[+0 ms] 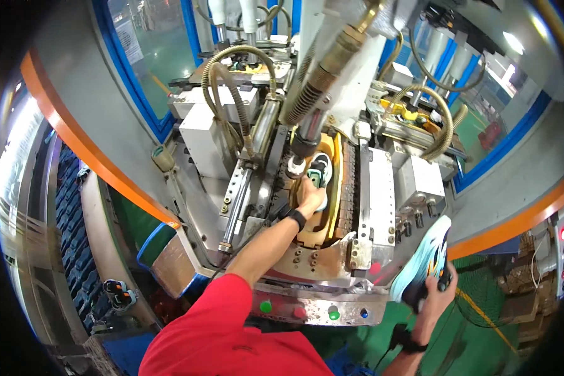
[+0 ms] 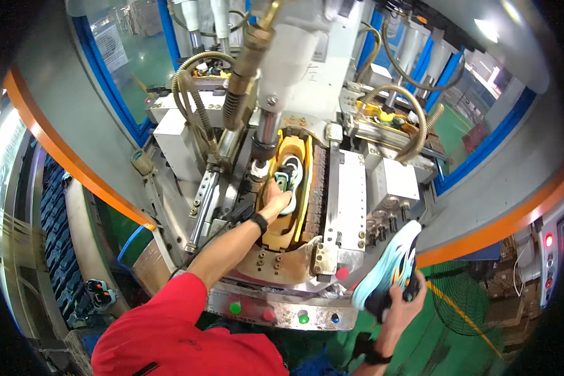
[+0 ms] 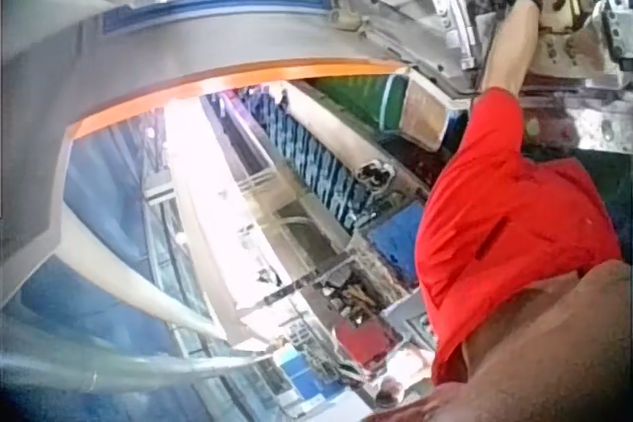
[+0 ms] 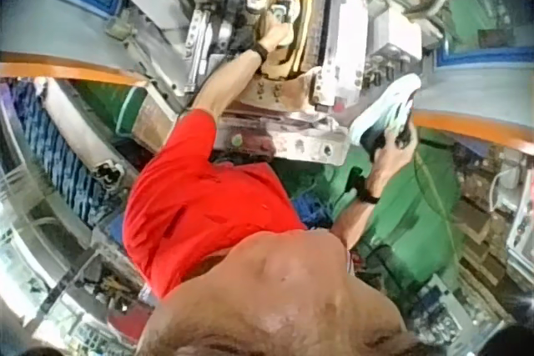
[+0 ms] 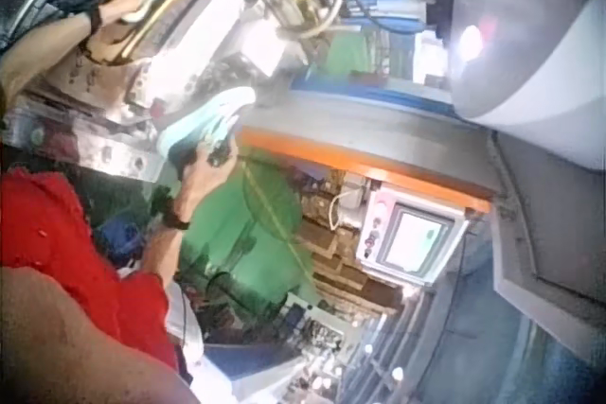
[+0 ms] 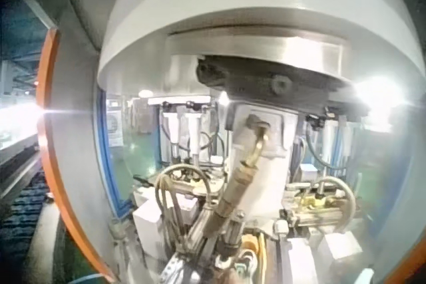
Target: Operating a shoe-lasting machine to shape and attach soles to uppers in an assembly line.
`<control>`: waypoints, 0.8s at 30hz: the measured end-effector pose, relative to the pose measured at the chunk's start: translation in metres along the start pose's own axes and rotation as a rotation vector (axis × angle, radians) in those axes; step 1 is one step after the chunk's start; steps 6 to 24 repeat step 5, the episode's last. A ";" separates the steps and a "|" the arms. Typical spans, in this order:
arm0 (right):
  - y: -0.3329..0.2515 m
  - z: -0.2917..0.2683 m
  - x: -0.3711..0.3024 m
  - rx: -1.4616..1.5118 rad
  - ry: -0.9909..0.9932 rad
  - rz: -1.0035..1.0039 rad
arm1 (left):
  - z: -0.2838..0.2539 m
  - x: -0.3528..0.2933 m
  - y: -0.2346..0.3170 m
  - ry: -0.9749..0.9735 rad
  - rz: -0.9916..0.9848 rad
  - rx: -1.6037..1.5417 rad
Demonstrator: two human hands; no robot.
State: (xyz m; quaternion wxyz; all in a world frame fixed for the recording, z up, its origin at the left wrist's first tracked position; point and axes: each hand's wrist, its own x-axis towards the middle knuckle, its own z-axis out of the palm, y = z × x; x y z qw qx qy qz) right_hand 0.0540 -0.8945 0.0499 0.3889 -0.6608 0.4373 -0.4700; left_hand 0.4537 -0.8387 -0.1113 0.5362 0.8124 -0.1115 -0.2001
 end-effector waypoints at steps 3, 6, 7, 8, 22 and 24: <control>-0.035 0.072 0.054 -0.020 -0.218 0.007 | -0.065 -0.023 -0.021 -0.210 -0.300 -0.780; -0.037 0.106 0.071 -0.093 -0.302 -0.026 | -0.116 -0.085 0.002 -0.275 -0.317 -0.963; -0.037 0.106 0.071 -0.093 -0.302 -0.026 | -0.116 -0.085 0.002 -0.275 -0.317 -0.963; -0.037 0.106 0.071 -0.093 -0.302 -0.026 | -0.116 -0.085 0.002 -0.275 -0.317 -0.963; -0.037 0.106 0.071 -0.093 -0.302 -0.026 | -0.116 -0.085 0.002 -0.275 -0.317 -0.963; -0.037 0.106 0.071 -0.093 -0.302 -0.026 | -0.116 -0.085 0.002 -0.275 -0.317 -0.963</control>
